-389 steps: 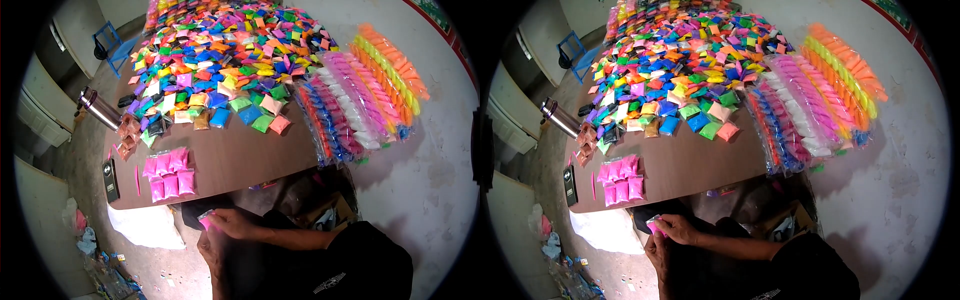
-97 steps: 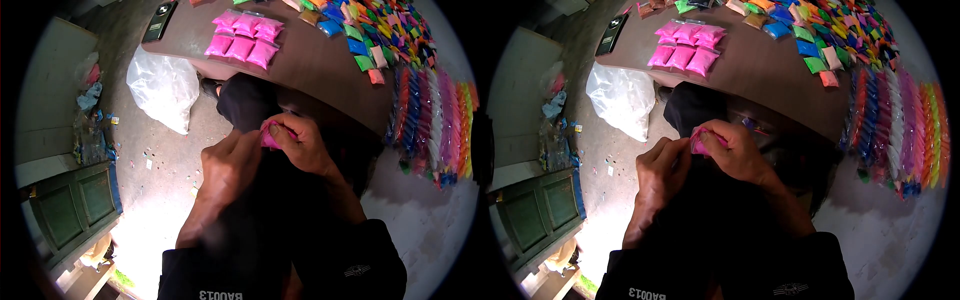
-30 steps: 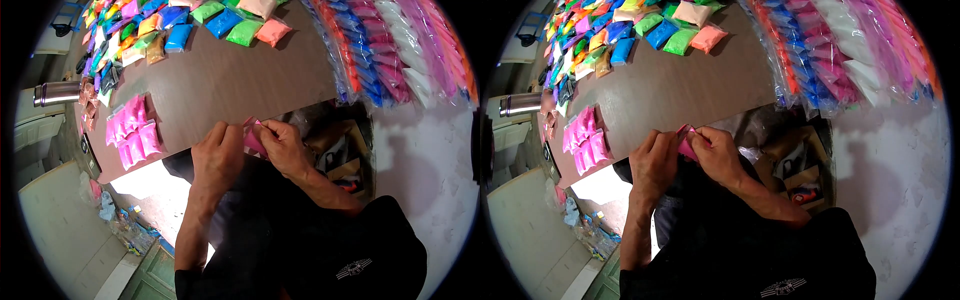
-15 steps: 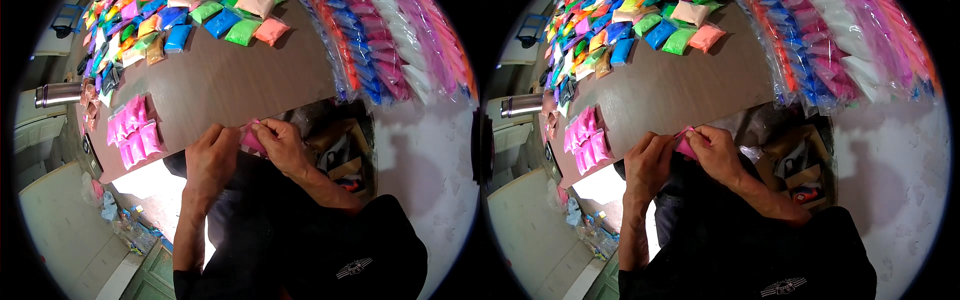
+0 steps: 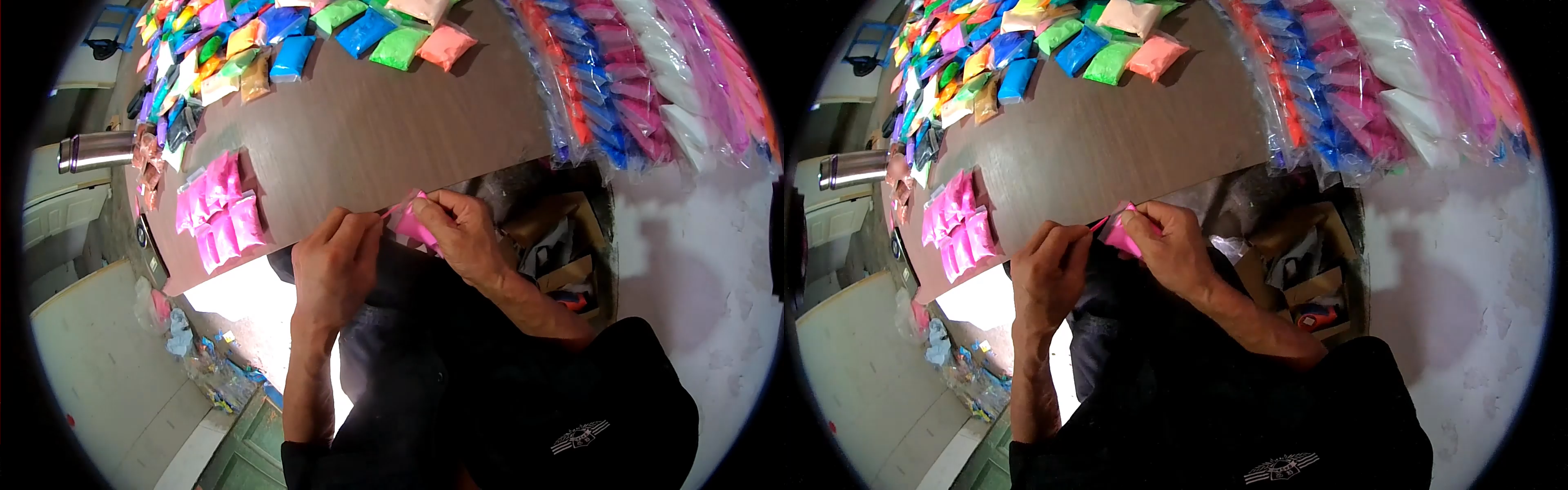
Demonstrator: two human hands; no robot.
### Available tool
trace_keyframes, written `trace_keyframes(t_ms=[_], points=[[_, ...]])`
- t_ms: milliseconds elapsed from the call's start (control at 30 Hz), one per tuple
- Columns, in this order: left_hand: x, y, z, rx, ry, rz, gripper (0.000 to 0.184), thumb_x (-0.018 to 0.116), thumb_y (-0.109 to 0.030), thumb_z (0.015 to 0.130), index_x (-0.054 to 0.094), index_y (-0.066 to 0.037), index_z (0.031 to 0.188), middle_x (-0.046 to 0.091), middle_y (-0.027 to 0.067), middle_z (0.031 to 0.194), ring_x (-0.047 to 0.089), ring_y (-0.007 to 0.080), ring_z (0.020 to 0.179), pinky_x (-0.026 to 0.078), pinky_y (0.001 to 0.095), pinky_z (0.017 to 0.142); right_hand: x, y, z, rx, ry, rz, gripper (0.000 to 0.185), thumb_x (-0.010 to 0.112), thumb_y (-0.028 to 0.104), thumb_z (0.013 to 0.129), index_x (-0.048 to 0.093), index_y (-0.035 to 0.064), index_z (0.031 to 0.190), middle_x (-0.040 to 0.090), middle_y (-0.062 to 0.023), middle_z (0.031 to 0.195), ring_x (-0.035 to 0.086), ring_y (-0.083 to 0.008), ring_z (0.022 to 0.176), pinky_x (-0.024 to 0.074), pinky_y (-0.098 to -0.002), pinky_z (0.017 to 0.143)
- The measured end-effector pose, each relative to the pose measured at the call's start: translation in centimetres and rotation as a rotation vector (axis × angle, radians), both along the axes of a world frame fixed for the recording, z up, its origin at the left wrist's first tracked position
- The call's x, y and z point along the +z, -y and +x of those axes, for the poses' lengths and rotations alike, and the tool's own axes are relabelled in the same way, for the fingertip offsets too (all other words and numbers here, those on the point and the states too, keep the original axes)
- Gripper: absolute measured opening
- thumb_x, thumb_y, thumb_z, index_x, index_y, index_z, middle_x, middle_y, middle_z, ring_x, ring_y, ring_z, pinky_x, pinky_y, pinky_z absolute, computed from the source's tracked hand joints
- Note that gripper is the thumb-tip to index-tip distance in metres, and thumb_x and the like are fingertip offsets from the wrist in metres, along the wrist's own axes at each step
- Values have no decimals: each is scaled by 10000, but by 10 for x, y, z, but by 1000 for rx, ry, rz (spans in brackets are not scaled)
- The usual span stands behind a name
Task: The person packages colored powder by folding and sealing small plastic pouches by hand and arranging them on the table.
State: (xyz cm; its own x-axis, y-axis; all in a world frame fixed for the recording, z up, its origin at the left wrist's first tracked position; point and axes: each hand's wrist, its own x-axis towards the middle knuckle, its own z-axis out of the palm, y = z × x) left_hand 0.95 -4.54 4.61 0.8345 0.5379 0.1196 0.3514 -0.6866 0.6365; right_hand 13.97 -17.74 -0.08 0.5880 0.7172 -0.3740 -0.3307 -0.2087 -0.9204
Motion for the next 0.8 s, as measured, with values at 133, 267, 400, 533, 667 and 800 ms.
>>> trace_keyframes(t_ms=[133,267,400,533,667,800], points=[[1,-3,-3,3,7,-21,66,752,8,874,717,-5,928,677,128,826,681,299,696,531,359,621,-1,0,-1,-1,-16,11,267,629,193,1022,705,-35,904,659,-6,727,605,-72,647,502,-261,592],[1,-1,-8,19,0,-92,49,751,6,875,720,6,913,673,125,808,667,262,678,511,341,606,-1,0,-3,-24,-47,29,257,636,189,1020,713,-38,927,667,-11,743,604,-73,652,500,-259,596],[2,0,-11,43,-21,-160,40,749,4,881,725,13,911,662,117,786,641,225,654,488,321,591,-13,1,-7,-27,-18,61,247,640,184,1026,715,-35,941,671,-8,753,597,-66,670,490,-250,608],[3,1,-12,47,-3,-209,49,753,2,884,730,14,926,645,108,762,608,202,622,466,309,577,-15,2,-9,-46,-67,89,236,637,177,1033,714,-31,953,668,0,763,584,-58,683,483,-246,617],[4,2,-11,34,18,-208,57,760,2,879,733,9,929,642,104,758,601,191,614,461,307,572,-13,5,-7,-38,-15,100,212,640,160,1033,714,-32,982,670,9,783,578,-48,711,481,-240,635],[7,5,-10,66,15,-230,56,761,3,879,736,5,929,642,102,758,601,190,613,460,308,570,-6,7,-4,-18,80,123,197,644,150,1032,718,-33,1036,677,15,816,584,-43,745,485,-231,660]])
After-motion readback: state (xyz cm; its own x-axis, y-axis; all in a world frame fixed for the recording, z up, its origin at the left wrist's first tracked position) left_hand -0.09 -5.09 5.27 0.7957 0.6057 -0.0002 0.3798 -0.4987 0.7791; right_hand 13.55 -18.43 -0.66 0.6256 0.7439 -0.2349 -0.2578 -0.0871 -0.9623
